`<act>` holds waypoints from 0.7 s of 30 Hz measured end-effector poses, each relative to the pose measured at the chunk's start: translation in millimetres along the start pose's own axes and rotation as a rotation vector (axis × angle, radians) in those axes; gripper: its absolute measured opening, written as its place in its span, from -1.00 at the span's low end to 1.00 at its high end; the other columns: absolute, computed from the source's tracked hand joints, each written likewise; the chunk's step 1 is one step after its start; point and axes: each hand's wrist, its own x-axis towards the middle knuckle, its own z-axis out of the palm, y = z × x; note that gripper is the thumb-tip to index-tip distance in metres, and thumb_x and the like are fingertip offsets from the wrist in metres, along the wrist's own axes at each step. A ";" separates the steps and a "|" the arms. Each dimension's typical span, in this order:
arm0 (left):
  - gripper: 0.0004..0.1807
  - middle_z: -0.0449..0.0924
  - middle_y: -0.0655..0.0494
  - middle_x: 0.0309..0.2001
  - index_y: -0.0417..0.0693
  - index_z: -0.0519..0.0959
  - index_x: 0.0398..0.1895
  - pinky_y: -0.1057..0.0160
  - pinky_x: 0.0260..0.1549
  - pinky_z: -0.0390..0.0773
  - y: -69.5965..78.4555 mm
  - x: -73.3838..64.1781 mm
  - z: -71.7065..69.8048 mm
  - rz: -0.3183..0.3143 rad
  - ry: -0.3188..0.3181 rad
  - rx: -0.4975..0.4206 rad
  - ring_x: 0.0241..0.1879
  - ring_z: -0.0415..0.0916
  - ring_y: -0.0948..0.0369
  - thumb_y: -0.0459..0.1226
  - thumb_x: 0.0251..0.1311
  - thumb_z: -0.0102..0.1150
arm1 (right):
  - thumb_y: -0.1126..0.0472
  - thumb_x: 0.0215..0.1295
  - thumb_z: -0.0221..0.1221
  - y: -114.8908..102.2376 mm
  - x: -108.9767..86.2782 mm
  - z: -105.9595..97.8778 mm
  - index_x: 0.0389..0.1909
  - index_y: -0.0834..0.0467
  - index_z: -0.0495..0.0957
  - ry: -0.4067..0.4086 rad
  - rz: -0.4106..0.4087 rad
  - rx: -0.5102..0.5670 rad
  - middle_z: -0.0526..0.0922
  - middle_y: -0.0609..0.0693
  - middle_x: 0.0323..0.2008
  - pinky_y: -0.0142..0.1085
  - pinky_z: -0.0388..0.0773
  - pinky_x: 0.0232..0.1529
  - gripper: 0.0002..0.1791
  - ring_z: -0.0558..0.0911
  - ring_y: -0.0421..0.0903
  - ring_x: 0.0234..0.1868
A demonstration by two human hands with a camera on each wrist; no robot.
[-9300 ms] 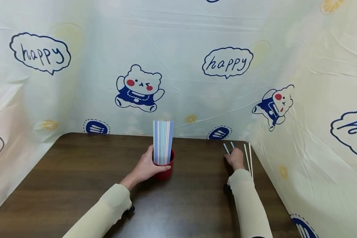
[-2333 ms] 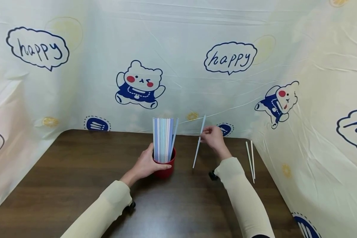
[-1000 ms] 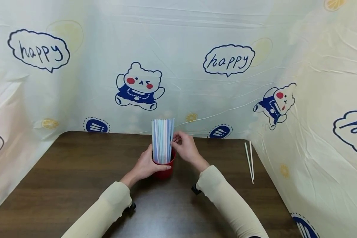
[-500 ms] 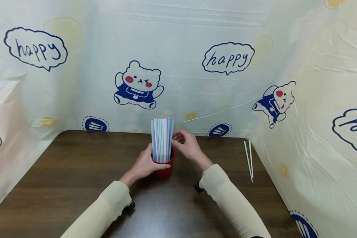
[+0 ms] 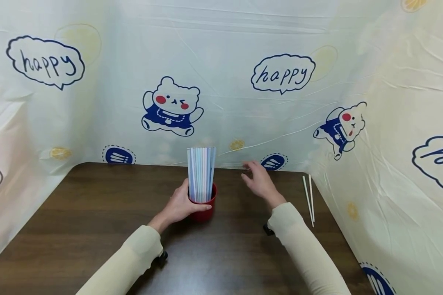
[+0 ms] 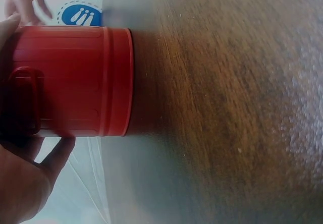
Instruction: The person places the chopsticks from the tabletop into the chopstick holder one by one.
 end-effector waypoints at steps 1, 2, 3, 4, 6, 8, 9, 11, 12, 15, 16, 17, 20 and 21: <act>0.16 0.40 0.14 0.38 0.24 0.15 0.49 -0.20 0.24 0.48 0.0 0.0 -0.2 0.001 -0.001 0.000 0.28 0.46 0.09 0.07 -0.19 0.68 | 0.26 0.42 0.25 8.2 -2.2 -2.0 0.20 0.32 0.51 -0.007 0.016 -0.028 0.54 0.28 0.12 0.11 0.55 0.14 -0.60 0.58 0.21 0.11; 0.16 0.40 0.15 0.38 0.24 0.15 0.49 -0.20 0.25 0.48 -0.3 0.1 -0.3 0.001 -0.002 0.001 0.27 0.46 0.10 0.07 -0.18 0.68 | 0.25 0.42 0.24 16.8 -4.6 -4.0 0.23 0.33 0.48 -0.014 0.035 -0.055 0.51 0.30 0.16 0.13 0.52 0.17 -0.57 0.55 0.24 0.15; 0.15 0.40 0.16 0.38 0.25 0.15 0.49 -0.19 0.25 0.48 -0.4 0.1 -0.3 0.001 -0.003 0.001 0.27 0.46 0.10 0.07 -0.18 0.67 | 0.23 0.43 0.23 25.3 -7.2 -6.1 0.27 0.34 0.46 -0.022 0.057 -0.082 0.47 0.31 0.19 0.15 0.49 0.20 -0.54 0.52 0.26 0.19; 0.15 0.40 0.16 0.38 0.25 0.15 0.49 -0.19 0.25 0.48 -0.5 0.1 -0.4 0.002 -0.005 0.002 0.27 0.46 0.10 0.07 -0.18 0.67 | 0.22 0.44 0.23 34.4 -9.7 -7.9 0.30 0.34 0.43 -0.028 0.079 -0.111 0.44 0.32 0.23 0.16 0.46 0.23 -0.50 0.49 0.27 0.22; 0.16 0.40 0.15 0.38 0.24 0.14 0.49 -0.20 0.25 0.48 -0.6 0.0 -0.6 0.003 -0.008 0.000 0.28 0.46 0.10 0.08 -0.18 0.67 | 0.21 0.45 0.21 52.5 -15.2 -12.0 0.35 0.36 0.37 -0.046 0.117 -0.157 0.38 0.36 0.28 0.21 0.39 0.27 -0.45 0.42 0.33 0.29; 0.16 0.39 0.14 0.39 0.23 0.14 0.49 -0.21 0.25 0.47 -0.6 -0.3 -0.2 0.000 -0.011 0.000 0.28 0.45 0.09 0.08 -0.18 0.67 | 0.22 0.45 0.20 70.8 -21.3 -16.2 0.37 0.39 0.34 -0.059 0.157 -0.189 0.32 0.42 0.31 0.26 0.33 0.30 -0.43 0.35 0.38 0.33; 0.16 0.39 0.14 0.39 0.23 0.14 0.49 -0.21 0.25 0.47 -0.5 -0.4 -0.1 -0.003 -0.013 0.000 0.28 0.45 0.09 0.08 -0.18 0.67 | 0.22 0.45 0.19 78.8 -24.2 -18.5 0.37 0.40 0.33 -0.065 0.177 -0.198 0.30 0.44 0.31 0.27 0.31 0.30 -0.42 0.33 0.41 0.34; 0.16 0.38 0.15 0.40 0.25 0.13 0.50 -0.21 0.25 0.47 -0.3 -0.3 -0.1 -0.011 -0.012 -0.001 0.30 0.44 0.08 0.08 -0.18 0.67 | 0.24 0.44 0.18 93.4 -30.1 -23.7 0.38 0.44 0.30 -0.076 0.212 -0.210 0.26 0.49 0.32 0.31 0.28 0.30 -0.40 0.29 0.46 0.34; 0.17 0.38 0.15 0.40 0.26 0.13 0.50 -0.21 0.26 0.47 -0.1 -0.2 -0.2 -0.013 -0.010 -0.003 0.30 0.44 0.08 0.07 -0.17 0.67 | 0.25 0.44 0.17 99.2 -32.9 -26.2 0.38 0.46 0.28 -0.079 0.230 -0.213 0.25 0.52 0.31 0.33 0.27 0.30 -0.40 0.28 0.48 0.34; 0.17 0.38 0.15 0.41 0.26 0.12 0.51 -0.22 0.26 0.45 0.3 0.0 -0.8 -0.014 -0.005 -0.003 0.31 0.44 0.07 0.07 -0.17 0.67 | 0.24 0.43 0.18 113.0 -40.6 -33.3 0.41 0.48 0.22 -0.081 0.277 -0.231 0.19 0.56 0.34 0.34 0.24 0.32 -0.34 0.24 0.52 0.34; 0.17 0.37 0.14 0.41 0.26 0.12 0.51 -0.22 0.26 0.45 0.3 0.2 -1.0 -0.013 -0.003 -0.003 0.31 0.43 0.07 0.07 -0.17 0.67 | 0.24 0.42 0.18 117.2 -43.0 -35.4 0.42 0.49 0.21 -0.081 0.290 -0.240 0.18 0.57 0.33 0.35 0.24 0.32 -0.32 0.24 0.53 0.34; 0.17 0.38 0.14 0.41 0.26 0.12 0.51 -0.23 0.27 0.44 0.3 0.3 -1.1 -0.013 -0.003 -0.002 0.31 0.44 0.07 0.07 -0.16 0.67 | 0.24 0.41 0.19 120.6 -45.2 -37.5 0.41 0.50 0.21 -0.078 0.297 -0.249 0.17 0.59 0.33 0.35 0.24 0.31 -0.31 0.24 0.55 0.32; 0.17 0.38 0.14 0.41 0.26 0.12 0.51 -0.23 0.26 0.45 0.0 0.7 -0.8 -0.016 -0.005 0.000 0.31 0.44 0.06 0.06 -0.16 0.66 | 0.23 0.40 0.20 131.2 -51.7 -42.0 0.41 0.52 0.19 -0.082 0.339 -0.277 0.13 0.62 0.32 0.37 0.25 0.29 -0.29 0.23 0.58 0.31; 0.16 0.38 0.15 0.40 0.27 0.12 0.50 -0.22 0.27 0.45 0.0 1.0 -0.7 -0.022 -0.004 0.002 0.31 0.44 0.07 0.05 -0.16 0.67 | 0.22 0.40 0.20 134.7 -53.7 -43.3 0.41 0.52 0.19 -0.087 0.363 -0.283 0.12 0.63 0.32 0.37 0.26 0.28 -0.29 0.23 0.58 0.30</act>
